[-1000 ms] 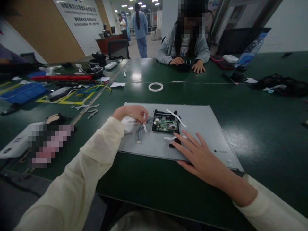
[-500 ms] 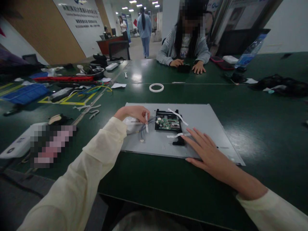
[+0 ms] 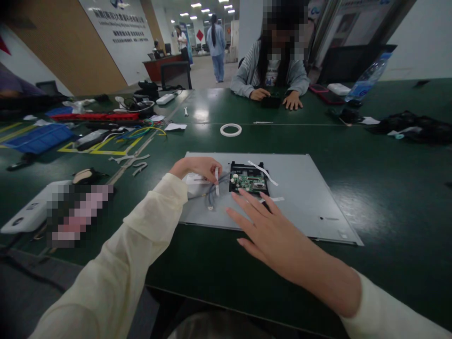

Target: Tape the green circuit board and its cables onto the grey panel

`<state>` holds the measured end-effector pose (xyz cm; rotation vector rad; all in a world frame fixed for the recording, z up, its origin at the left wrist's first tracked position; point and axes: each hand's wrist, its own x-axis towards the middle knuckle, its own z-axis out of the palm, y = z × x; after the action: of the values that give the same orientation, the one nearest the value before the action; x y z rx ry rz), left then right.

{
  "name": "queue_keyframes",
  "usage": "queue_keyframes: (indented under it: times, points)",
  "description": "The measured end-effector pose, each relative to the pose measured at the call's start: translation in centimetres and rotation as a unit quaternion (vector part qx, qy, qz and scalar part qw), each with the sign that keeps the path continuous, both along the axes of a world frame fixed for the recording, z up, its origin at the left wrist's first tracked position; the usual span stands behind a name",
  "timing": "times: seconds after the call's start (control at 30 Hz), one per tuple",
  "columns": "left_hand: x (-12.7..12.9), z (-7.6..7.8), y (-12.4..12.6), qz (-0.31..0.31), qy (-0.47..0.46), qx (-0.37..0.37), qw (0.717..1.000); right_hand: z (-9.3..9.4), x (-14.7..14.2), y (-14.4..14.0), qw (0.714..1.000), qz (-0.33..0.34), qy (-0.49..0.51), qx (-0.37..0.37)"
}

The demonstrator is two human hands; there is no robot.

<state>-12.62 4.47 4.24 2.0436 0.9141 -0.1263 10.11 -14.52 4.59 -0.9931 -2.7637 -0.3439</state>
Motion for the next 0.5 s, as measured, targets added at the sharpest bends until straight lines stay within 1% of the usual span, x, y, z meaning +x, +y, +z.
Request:
queue_keyframes:
  times: [0.1, 0.23, 0.37, 0.5]
  points:
    - [0.1, 0.0, 0.0, 0.003, 0.002, 0.002, 1.0, -1.4, -2.9, 2.1, 0.999, 0.037, 0.0, -0.018]
    - [-0.1, -0.2, 0.1, 0.026, -0.014, -0.031, 0.999, -3.1, -5.2, 3.7, 0.998, 0.043, 0.026, -0.031]
    - [-0.4, -0.3, 0.3, 0.029, -0.038, -0.05, 0.998, -4.1, -5.6, 3.8, 0.996, 0.031, 0.075, -0.043]
    - [-0.8, -0.4, 0.6, 0.024, -0.068, -0.065, 0.995, -4.4, -5.3, 3.7, 0.994, 0.021, 0.091, -0.054]
